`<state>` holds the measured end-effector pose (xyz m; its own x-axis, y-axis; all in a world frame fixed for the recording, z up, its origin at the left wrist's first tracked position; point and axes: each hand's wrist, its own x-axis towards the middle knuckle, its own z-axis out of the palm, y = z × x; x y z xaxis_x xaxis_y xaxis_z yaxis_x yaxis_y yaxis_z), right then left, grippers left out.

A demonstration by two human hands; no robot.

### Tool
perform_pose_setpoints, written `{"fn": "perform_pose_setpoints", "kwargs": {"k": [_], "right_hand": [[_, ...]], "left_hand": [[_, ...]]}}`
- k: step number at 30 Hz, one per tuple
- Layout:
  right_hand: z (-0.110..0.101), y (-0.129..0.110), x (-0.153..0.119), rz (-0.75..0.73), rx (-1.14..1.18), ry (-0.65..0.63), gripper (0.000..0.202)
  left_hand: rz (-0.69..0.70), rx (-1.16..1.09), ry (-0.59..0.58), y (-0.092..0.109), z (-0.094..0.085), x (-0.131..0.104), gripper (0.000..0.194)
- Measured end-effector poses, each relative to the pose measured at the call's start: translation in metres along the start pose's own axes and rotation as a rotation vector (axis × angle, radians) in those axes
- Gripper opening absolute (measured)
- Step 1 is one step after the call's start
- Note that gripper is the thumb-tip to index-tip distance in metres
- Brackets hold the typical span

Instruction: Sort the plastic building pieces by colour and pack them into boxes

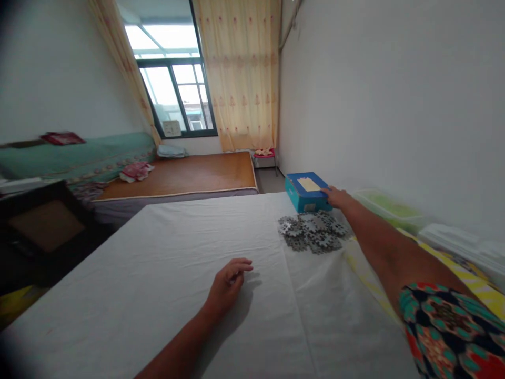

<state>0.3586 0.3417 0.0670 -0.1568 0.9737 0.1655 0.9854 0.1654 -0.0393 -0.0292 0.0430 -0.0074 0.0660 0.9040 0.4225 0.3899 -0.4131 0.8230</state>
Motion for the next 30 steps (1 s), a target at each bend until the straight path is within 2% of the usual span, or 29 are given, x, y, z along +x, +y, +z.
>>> {"fn": "perform_pose_setpoints", "kwargs": {"k": [3, 6, 10, 13, 16, 18, 21, 23, 27, 30], "right_hand": [[-0.002, -0.008, 0.017, -0.080, -0.001, -0.029, 0.044], [-0.009, -0.031, 0.032, -0.133, -0.012, -0.044, 0.043], [-0.015, -0.087, 0.042, -0.206, -0.028, -0.056, 0.043], [-0.017, -0.139, 0.032, -0.322, -0.022, -0.076, 0.040], [-0.020, -0.187, -0.001, -0.469, -0.009, -0.086, 0.040], [-0.025, -0.213, -0.032, -0.579, -0.038, -0.088, 0.041], [-0.037, -0.236, -0.085, -0.700, -0.138, -0.082, 0.041], [-0.048, -0.245, -0.117, -0.727, -0.209, -0.062, 0.042], [-0.070, -0.257, -0.168, -0.762, -0.308, 0.076, 0.043], [-0.087, -0.260, -0.182, -0.843, -0.241, 0.178, 0.040]], "left_hand": [[0.052, 0.015, -0.013, 0.001, 0.002, 0.000, 0.036], [0.065, 0.037, -0.060, 0.002, 0.005, -0.001, 0.039], [0.096, 0.075, -0.070, 0.000, 0.006, -0.003, 0.042], [0.166, 0.106, -0.031, -0.001, 0.004, -0.005, 0.043], [0.257, 0.171, 0.045, 0.004, -0.003, -0.003, 0.042], [0.345, 0.271, 0.141, 0.011, -0.011, 0.000, 0.041], [0.433, 0.523, 0.319, 0.024, -0.026, 0.006, 0.036], [0.433, 0.700, 0.372, 0.032, -0.036, 0.010, 0.034], [0.366, 0.943, 0.299, 0.039, -0.051, 0.014, 0.031], [0.319, 1.055, 0.243, 0.039, -0.062, 0.015, 0.023]]}}
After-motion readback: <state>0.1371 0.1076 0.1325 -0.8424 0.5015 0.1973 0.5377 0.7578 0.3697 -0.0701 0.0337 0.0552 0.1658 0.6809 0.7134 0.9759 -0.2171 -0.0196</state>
